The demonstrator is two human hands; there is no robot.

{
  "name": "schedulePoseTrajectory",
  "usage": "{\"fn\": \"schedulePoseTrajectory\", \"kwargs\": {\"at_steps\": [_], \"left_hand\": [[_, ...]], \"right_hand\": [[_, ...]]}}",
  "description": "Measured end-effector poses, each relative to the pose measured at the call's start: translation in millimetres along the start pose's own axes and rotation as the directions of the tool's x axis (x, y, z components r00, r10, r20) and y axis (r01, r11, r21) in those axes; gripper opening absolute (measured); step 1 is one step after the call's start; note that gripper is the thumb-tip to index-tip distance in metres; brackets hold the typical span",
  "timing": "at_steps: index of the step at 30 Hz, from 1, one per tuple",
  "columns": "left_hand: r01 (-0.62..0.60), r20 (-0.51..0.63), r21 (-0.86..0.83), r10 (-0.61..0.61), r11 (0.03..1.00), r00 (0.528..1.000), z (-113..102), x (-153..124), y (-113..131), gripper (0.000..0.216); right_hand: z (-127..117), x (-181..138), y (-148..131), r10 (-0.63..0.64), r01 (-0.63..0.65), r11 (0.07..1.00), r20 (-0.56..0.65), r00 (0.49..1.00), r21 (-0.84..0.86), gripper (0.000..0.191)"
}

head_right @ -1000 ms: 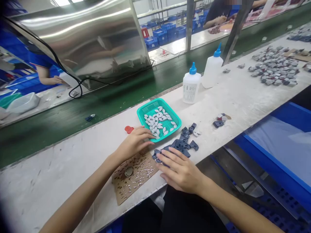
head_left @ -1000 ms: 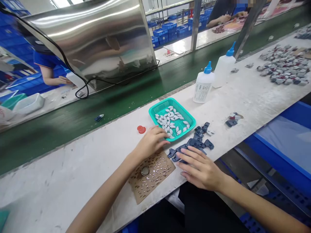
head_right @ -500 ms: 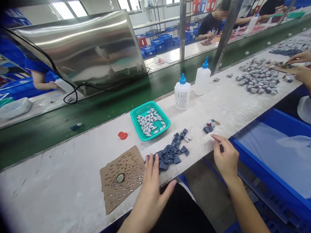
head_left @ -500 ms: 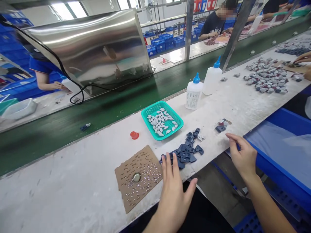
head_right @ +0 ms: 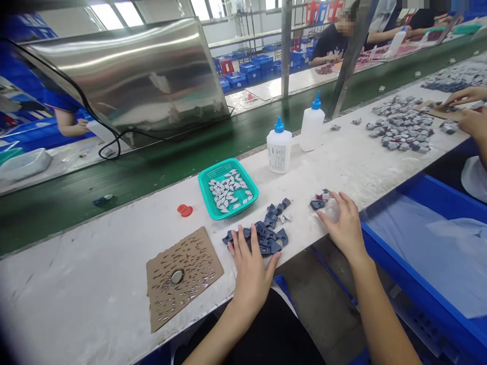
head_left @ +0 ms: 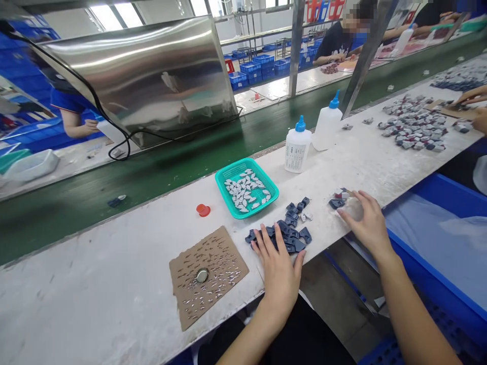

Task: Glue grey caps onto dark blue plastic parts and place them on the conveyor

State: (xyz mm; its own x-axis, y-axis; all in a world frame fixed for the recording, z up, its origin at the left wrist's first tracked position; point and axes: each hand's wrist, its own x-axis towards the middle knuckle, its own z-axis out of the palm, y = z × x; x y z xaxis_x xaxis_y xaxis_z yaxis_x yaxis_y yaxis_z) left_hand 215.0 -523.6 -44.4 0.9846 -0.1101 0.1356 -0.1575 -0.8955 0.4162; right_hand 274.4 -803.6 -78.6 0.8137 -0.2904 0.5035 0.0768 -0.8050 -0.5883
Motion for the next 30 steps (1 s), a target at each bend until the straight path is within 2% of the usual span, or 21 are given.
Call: {"fn": "schedulePoseTrajectory", "kwargs": {"at_steps": [4,7,10,18,25,30], "left_hand": [[-0.012,-0.010,0.011,0.012,1.000,1.000,5.8,5.5,0.8,0.081],[-0.014,-0.031,0.016,0.015,1.000,0.999,7.1,5.3,0.6,0.080],[-0.019,-0.064,0.014,0.019,1.000,0.998,8.2,3.9,0.5,0.079],[-0.035,-0.122,0.005,0.035,0.999,0.992,12.7,3.5,0.5,0.077],[-0.075,-0.203,0.041,0.082,0.996,0.976,7.6,-1.1,-5.9,0.086],[-0.016,-0.263,0.151,0.055,0.988,0.963,6.9,-7.0,-10.1,0.097]], "right_hand": [[-13.4,36.5,14.7,-0.064,0.058,0.997,0.141,0.988,0.048,0.048],[-17.5,63.3,22.2,-0.130,0.103,0.990,0.327,0.936,0.099,0.042],[-11.7,79.0,29.4,-0.128,0.082,0.989,0.426,0.896,0.125,0.037],[1.1,81.4,44.0,0.025,-0.094,0.982,0.377,0.926,0.166,0.035],[8.9,98.7,65.8,0.234,-0.322,0.917,0.333,0.913,0.237,0.040],[13.3,121.3,82.3,0.318,-0.361,0.920,0.246,0.915,0.152,0.038]]}}
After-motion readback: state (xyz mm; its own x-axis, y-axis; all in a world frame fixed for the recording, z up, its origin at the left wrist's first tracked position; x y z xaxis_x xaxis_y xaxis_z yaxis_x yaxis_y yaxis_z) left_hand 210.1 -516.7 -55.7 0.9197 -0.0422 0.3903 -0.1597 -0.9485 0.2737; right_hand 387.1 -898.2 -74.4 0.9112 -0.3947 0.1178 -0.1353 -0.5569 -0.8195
